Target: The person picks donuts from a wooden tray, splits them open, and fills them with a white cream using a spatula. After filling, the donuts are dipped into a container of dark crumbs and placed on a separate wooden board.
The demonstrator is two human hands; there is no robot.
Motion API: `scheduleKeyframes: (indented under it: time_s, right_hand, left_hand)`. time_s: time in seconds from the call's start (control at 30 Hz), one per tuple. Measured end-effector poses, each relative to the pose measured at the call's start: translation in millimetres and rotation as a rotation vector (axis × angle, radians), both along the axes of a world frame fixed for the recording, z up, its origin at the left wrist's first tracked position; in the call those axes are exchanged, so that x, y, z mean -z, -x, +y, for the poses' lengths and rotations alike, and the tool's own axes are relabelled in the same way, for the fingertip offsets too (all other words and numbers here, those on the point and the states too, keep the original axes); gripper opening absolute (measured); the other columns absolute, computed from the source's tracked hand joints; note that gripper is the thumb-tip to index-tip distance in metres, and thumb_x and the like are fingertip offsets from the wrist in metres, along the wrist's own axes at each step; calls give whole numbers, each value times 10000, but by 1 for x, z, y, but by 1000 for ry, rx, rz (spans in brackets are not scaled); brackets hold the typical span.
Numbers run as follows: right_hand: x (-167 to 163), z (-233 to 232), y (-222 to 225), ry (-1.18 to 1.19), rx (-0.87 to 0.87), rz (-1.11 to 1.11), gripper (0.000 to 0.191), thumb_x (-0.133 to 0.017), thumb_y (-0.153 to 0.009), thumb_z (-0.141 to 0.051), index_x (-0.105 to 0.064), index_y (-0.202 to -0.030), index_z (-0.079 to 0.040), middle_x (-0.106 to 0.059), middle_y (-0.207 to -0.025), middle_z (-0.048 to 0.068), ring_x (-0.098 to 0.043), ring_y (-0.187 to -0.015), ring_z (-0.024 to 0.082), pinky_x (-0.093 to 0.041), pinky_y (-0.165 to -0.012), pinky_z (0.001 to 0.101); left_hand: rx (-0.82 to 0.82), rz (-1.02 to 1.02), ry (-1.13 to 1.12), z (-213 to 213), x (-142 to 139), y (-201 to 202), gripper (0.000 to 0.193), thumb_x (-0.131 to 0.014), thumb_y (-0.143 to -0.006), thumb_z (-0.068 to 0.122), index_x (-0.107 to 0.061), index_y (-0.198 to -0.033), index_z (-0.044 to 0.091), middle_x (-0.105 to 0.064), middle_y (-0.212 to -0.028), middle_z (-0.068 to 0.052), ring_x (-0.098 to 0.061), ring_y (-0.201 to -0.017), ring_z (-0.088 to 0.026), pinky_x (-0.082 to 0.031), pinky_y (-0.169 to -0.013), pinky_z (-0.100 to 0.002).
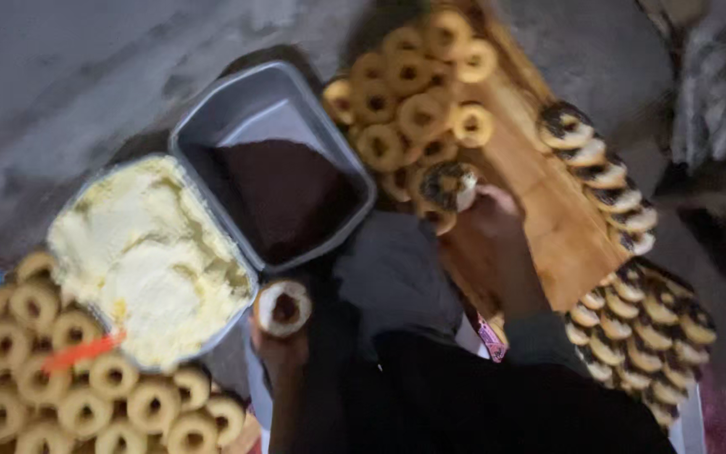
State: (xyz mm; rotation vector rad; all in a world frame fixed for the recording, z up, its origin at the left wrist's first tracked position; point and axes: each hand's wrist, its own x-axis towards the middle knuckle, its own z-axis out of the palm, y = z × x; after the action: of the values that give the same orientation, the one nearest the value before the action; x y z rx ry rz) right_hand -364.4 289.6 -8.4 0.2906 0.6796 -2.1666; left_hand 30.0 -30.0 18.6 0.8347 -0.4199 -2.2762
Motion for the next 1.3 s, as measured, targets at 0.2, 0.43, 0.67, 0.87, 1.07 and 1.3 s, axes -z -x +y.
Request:
scheduleKeyframes:
  time_s: [0.2,0.43,0.67,0.87,1.07,1.3]
  right_hand:
    - [-26,75,113,-680,557,348,187,-623,-941,13,-591,-1069,-119,-644,-914,2,-659,-720,148,-538,-544,297]
    - [-33,61,221,-1574,366,697,157,-594,-971,-70,-628,-1123,-91,-681,-986,33,-672,-829,163,-532,-686,313]
    - [-33,-4,81,-1061,328,943,220,-565,-1001,-153,-665,-1176,-64,-717,-1059,65,-684,-937,178,-526,-829,328]
    - [-21,-150,-88,-95,-1159,931,310,-540,-1027,-224,-697,-1221,-40,-748,-1121,91,-695,-1030,190,-521,-951,341]
    - [6,-276,-55,-555,-557,942,288,-646,-975,-171,-716,-1224,-45,-737,-1163,67,-683,-1070,172,-527,-975,349]
    - [1,-290,-80,-800,-741,1486,386,-754,-870,-197,-727,-1232,-64,-749,-1152,92,-704,-1034,198,-555,-932,368]
  left_hand:
    - [141,65,-80,5,-12,59,689,-419,-1013,543,-520,-1449,19,-584,-1430,-191,-548,-1310,-433,-394,-1076,-726]
    - [321,161,-124,17,-27,123,651,-411,-1061,499,-500,-1480,8,-560,-1467,-194,-517,-1352,-427,-336,-1138,-727]
    - [330,64,-95,24,-11,86,631,-446,-1090,543,-536,-1419,12,-610,-1361,-194,-592,-1242,-384,-480,-1045,-593]
    - [568,82,-223,48,25,69,633,-514,-1026,585,-529,-1403,77,-630,-1300,-183,-656,-1147,-346,-571,-908,-539]
    - [582,367,-248,15,16,-8,482,-520,-1034,542,-507,-1402,231,-568,-1397,-208,-592,-1268,-406,-479,-1049,-636]
    - [554,510,-311,17,35,-4,451,-530,-1050,517,-506,-1407,242,-532,-1479,-198,-516,-1380,-392,-433,-1130,-633]
